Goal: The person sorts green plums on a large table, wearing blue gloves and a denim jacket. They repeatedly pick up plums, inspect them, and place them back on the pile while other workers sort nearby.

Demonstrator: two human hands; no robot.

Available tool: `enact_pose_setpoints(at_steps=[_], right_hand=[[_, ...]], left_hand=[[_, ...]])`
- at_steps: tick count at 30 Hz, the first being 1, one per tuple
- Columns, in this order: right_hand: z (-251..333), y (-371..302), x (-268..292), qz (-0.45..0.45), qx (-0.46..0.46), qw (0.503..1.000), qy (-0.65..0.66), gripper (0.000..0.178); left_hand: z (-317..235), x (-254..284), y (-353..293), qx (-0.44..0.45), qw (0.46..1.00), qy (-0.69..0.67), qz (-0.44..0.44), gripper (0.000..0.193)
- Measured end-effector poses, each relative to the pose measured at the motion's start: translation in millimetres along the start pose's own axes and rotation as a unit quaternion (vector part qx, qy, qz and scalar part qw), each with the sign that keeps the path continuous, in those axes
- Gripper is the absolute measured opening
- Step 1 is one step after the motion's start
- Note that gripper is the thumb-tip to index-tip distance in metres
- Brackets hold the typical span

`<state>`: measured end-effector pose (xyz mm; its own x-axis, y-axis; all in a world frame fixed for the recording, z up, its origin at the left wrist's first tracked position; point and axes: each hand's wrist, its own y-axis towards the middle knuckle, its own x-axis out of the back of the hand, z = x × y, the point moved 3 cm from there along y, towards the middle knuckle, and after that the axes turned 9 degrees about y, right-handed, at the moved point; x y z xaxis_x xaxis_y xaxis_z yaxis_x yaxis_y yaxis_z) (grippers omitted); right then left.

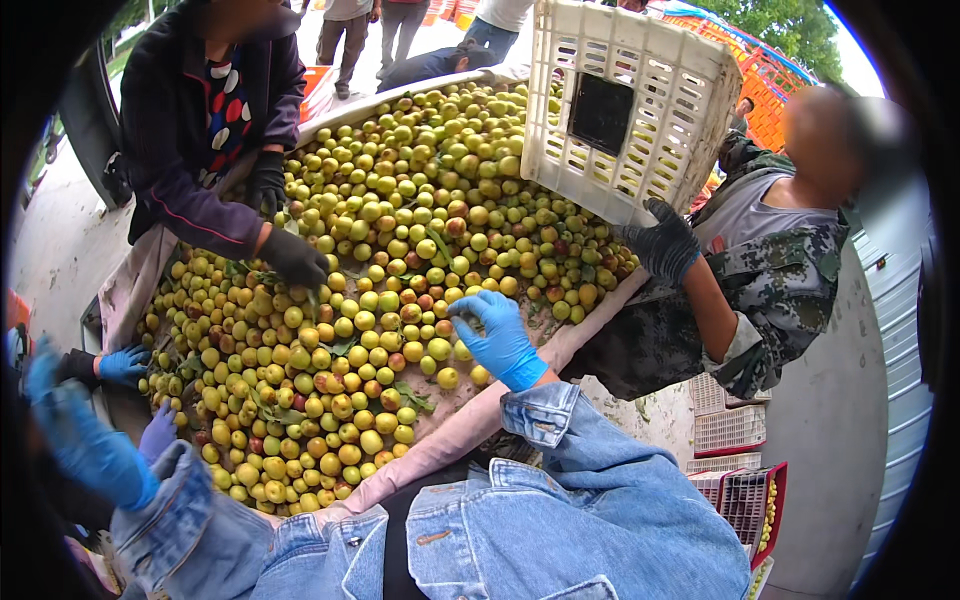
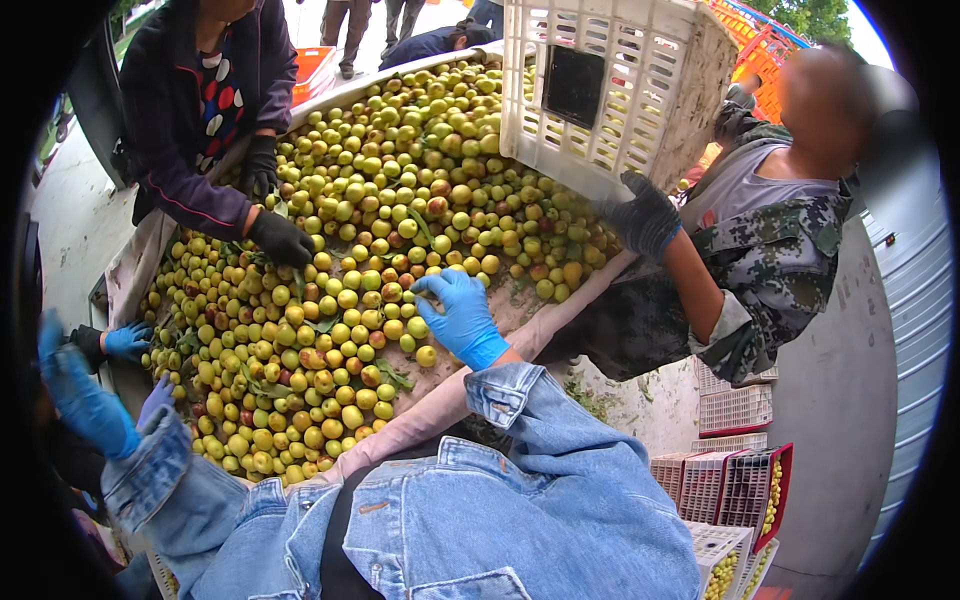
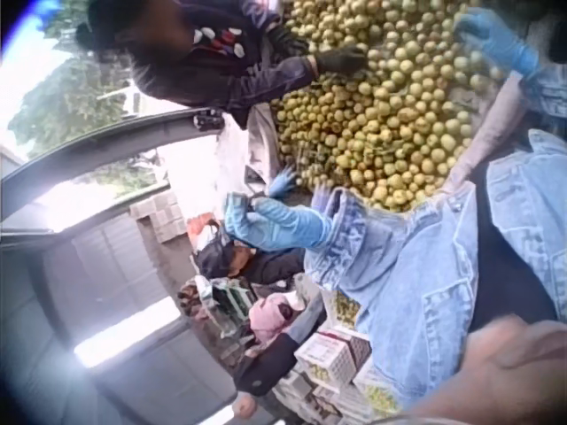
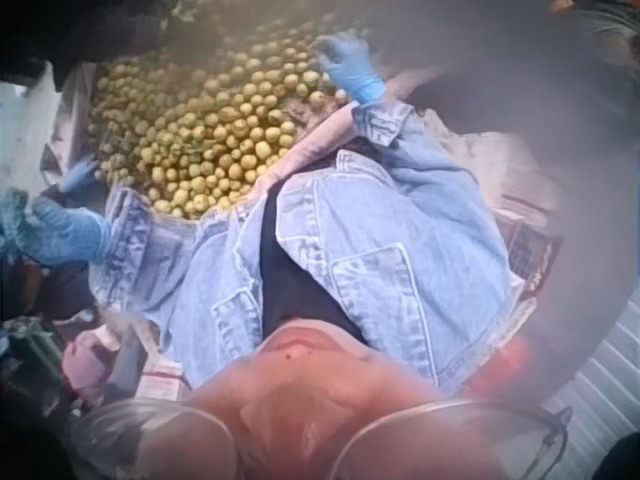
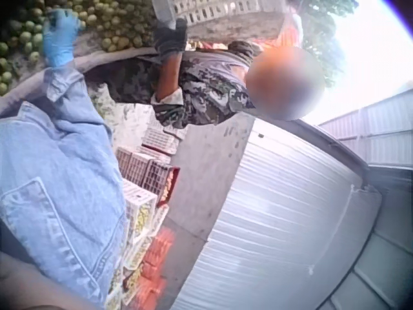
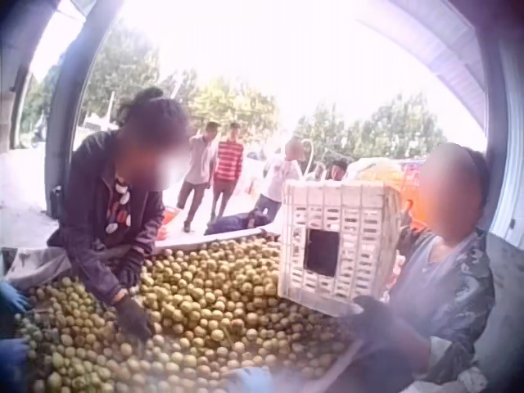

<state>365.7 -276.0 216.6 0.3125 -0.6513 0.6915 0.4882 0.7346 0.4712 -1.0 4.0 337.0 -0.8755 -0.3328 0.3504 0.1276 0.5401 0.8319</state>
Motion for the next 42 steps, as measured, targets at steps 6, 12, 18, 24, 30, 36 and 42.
enact_pose_setpoints(at_steps=[6,12,18,24,30,36,42], right_hand=[[117.3,43.3,133.6,-0.235,0.215,0.929,0.189,0.011],[153.4,-2.4,254.4,-0.333,0.509,0.746,0.272,0.016],[131.8,-25.9,282.3,-0.337,0.543,0.720,0.270,0.018],[87.2,-31.0,284.9,-0.347,0.537,0.716,0.279,0.020],[63.1,-31.2,261.9,-0.334,0.541,0.706,0.311,0.023],[39.8,-7.2,248.6,-0.346,0.528,0.709,0.315,0.026],[43.4,17.9,239.3,-0.355,0.501,0.737,0.283,0.029]], left_hand=[[-54.5,32.4,-71.2,0.033,0.993,-0.108,0.042,0.039],[-160.0,-69.5,-182.0,0.033,0.885,-0.279,0.370,0.040],[-246.3,-128.2,-225.3,-0.027,0.820,-0.310,0.481,0.041],[-293.4,-177.1,-259.3,-0.048,0.800,-0.296,0.519,0.042],[-295.7,-197.0,-281.7,-0.031,0.798,-0.274,0.536,0.043],[-288.4,-212.5,-279.4,-0.009,0.802,-0.261,0.537,0.044],[-260.6,-184.7,-244.8,-0.020,0.829,-0.269,0.490,0.045]])
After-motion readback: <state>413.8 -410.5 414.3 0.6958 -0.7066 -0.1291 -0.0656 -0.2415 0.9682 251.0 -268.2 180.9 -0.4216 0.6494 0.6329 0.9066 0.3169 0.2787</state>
